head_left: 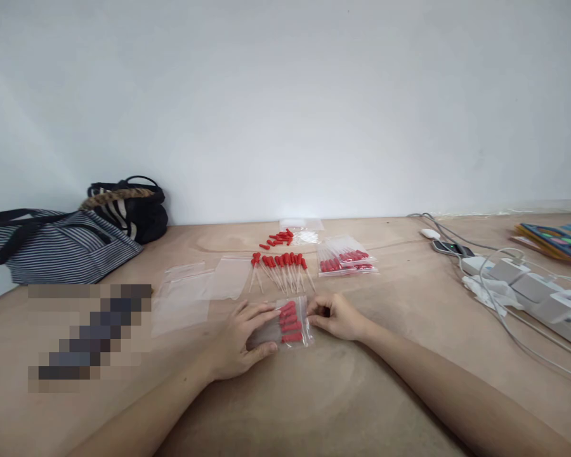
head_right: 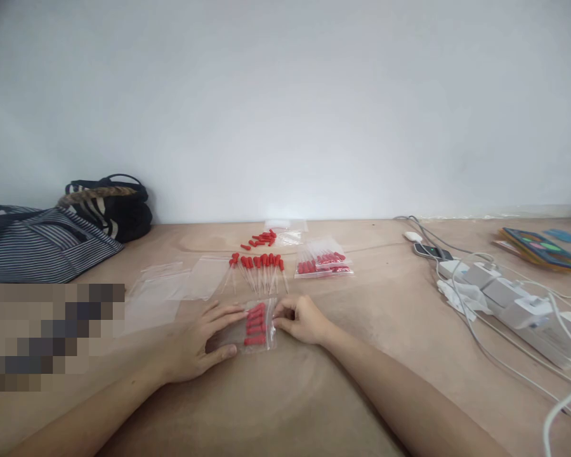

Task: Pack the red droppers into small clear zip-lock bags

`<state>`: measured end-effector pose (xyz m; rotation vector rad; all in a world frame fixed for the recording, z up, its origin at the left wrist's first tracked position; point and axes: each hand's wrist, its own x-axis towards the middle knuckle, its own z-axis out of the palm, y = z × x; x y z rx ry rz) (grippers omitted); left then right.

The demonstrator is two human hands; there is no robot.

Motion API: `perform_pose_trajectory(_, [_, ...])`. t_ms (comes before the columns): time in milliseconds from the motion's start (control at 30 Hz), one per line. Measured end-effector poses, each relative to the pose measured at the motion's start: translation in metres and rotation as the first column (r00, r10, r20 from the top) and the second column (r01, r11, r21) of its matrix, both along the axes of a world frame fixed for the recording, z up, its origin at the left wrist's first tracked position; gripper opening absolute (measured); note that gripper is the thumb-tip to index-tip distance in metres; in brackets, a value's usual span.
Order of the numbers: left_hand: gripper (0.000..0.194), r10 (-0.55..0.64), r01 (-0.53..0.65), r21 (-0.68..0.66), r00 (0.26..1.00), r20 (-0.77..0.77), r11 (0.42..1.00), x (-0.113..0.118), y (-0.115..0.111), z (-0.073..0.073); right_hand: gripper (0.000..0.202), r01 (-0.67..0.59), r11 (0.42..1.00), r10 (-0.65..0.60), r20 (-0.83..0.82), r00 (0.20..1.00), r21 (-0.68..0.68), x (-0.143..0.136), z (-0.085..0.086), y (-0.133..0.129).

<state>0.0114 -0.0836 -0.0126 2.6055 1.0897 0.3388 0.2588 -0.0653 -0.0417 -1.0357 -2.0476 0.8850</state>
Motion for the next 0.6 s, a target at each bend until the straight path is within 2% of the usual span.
perform_pose_trajectory(67, [0.047,-0.043,0.043,-0.025,0.999,0.003,0.999,0.002,0.0,0.0,0.014,0.126,0.991,-0.129,0.05,0.99,0.051,0.005,0.001,-0.001])
perform_pose_trajectory(100, [0.047,-0.06,0.06,-0.032,0.998,0.002,0.998,0.004,0.0,0.0,0.024,0.133,0.987,-0.139,0.063,0.988,0.092,0.007,0.002,-0.001])
perform_pose_trajectory(167, [0.046,-0.091,0.091,-0.021,0.996,0.001,0.996,0.008,0.001,-0.002,0.039,0.066,0.982,-0.079,0.072,0.994,0.175,0.01,0.003,-0.003])
perform_pose_trajectory(200, [0.046,-0.111,0.111,0.0,0.994,0.002,0.994,0.01,0.002,-0.003,0.04,0.026,0.979,-0.042,0.072,0.996,0.204,0.011,0.004,-0.003])
perform_pose_trajectory(300, [0.039,-0.154,0.141,0.175,0.986,0.058,0.974,0.017,0.001,-0.007,0.021,-0.013,0.979,0.001,0.062,0.998,0.205,0.012,0.003,-0.002])
perform_pose_trajectory(400, [0.025,-0.228,0.147,0.377,0.956,0.183,0.915,0.025,-0.005,-0.009,0.009,0.057,0.986,-0.067,0.058,0.996,0.157,0.014,0.0,-0.003])
perform_pose_trajectory(500, [0.012,-0.316,0.197,0.416,0.918,0.241,0.888,0.033,-0.013,-0.011,0.006,0.111,0.974,-0.122,0.047,0.991,0.198,0.019,-0.001,-0.008])
perform_pose_trajectory(600, [0.028,-0.32,0.195,0.42,0.913,0.253,0.886,0.042,-0.02,-0.011,0.009,0.058,0.962,-0.069,0.031,0.997,0.268,0.026,0.0,-0.016])
